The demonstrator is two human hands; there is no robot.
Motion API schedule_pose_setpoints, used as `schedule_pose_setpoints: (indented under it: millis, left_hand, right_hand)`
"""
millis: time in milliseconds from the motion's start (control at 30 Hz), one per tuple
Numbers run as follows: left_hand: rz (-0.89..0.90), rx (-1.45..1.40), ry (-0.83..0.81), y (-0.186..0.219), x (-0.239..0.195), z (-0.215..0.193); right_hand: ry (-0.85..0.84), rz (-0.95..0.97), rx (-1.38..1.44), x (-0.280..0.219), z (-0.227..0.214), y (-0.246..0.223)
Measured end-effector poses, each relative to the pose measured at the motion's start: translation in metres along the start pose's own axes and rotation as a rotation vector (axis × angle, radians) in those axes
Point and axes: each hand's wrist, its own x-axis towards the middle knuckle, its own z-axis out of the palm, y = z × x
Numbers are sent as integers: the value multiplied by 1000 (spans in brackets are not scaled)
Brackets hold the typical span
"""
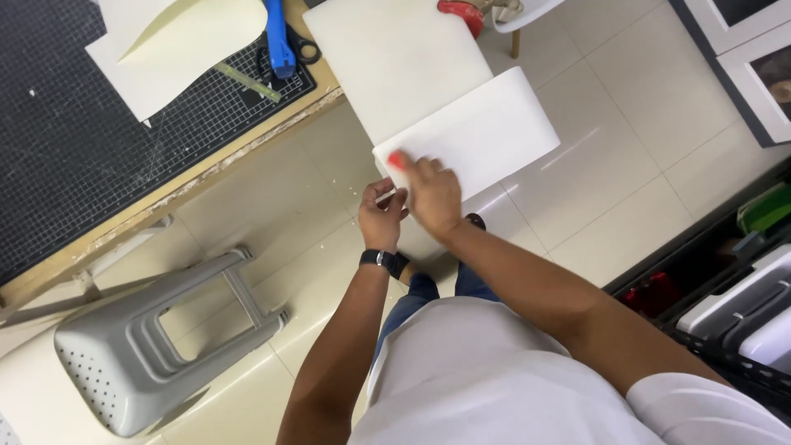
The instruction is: Applying a white adhesive vinyl sheet to a board using a squeegee and a roller to ensure a smooth finish.
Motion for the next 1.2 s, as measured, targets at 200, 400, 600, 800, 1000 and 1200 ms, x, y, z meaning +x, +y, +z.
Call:
schedule_pose_setpoints:
  millis: [200,400,600,800,1000,1200]
  left_hand:
    - [-30,37,22,19,-7,0]
    - [-35,144,-21,20,13,-5]
    - [-51,134,14,21,15,-2]
    - [-82,158,10,30,25,3]
    - [-96,183,13,45,19,4]
    - [-88,212,13,37,28,4]
  right_hand:
    - [48,345,-312,12,9,183]
    - [-62,134,2,-43,-12,19]
    - [74,336,-395,-45,-3,187]
    - [-142,139,122,-67,-23,21]
    - [-26,405,-266,-51,-29,157]
    - [-150,282,143,-96,37,65]
